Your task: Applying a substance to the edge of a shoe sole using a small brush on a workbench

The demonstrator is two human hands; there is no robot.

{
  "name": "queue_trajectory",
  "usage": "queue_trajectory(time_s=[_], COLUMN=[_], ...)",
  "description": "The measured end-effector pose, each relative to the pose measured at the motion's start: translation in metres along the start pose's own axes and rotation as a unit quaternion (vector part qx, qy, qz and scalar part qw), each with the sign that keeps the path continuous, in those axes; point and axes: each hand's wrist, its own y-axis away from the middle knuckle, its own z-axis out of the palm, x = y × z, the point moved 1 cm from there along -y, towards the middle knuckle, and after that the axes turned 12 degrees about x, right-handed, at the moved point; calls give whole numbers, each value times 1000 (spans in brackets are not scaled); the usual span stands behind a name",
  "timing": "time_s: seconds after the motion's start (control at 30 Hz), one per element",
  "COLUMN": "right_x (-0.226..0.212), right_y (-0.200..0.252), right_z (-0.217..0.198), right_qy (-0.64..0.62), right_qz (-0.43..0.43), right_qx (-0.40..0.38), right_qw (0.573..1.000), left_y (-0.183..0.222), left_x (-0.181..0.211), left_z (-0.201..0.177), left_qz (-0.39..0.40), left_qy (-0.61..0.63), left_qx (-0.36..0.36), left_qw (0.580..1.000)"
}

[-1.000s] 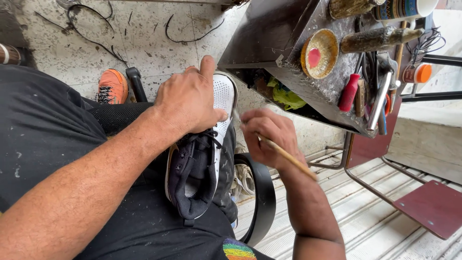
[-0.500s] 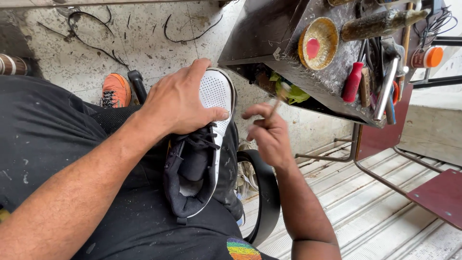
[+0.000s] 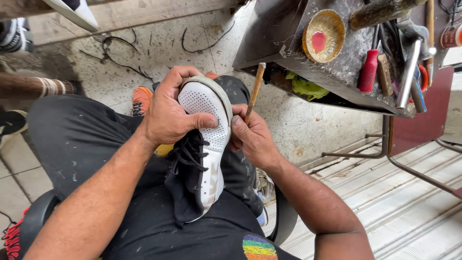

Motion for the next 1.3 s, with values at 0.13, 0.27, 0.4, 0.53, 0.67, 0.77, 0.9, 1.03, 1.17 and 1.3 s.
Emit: queue_trajectory(time_s=[0.13,0.27,0.4,0.53,0.67,0.77,0.9,1.03,1.17,1.3], right_x=[2,-27,-61,-54,-80,-85,-75,-73,-77,-88], right_y=[5,10,7,-1,2,-4,-7,-16,-29,-42], right_z=[20,46,59,52,70,77,79,75,72,71], right_qy=[-17,55,26,64,80,102,139,195,203,210], right_qz=[-43,-112,-60,-53,-26,-45,-167,-237,-250,-243], right_qx=[11,23,10,-17,-56,-74,-44,-12,6,10], right_qw=[999,992,998,996,995,991,975,952,947,947], left_y=[3,3,9,10,11,5,-4,-16,-28,-37], left_x=[16,20,39,54,63,63,64,69,74,78], left_z=[7,-7,-9,-21,-38,-38,-37,-36,-32,-26], left_qz=[33,37,14,-6,0,6,-9,-6,-20,-46], left_qy=[3,-20,8,-5,-145,-72,-37,-90,-141,-165], left_qx=[26,37,35,44,84,74,49,37,50,53], left_qw=[999,998,999,999,986,995,998,995,989,984])
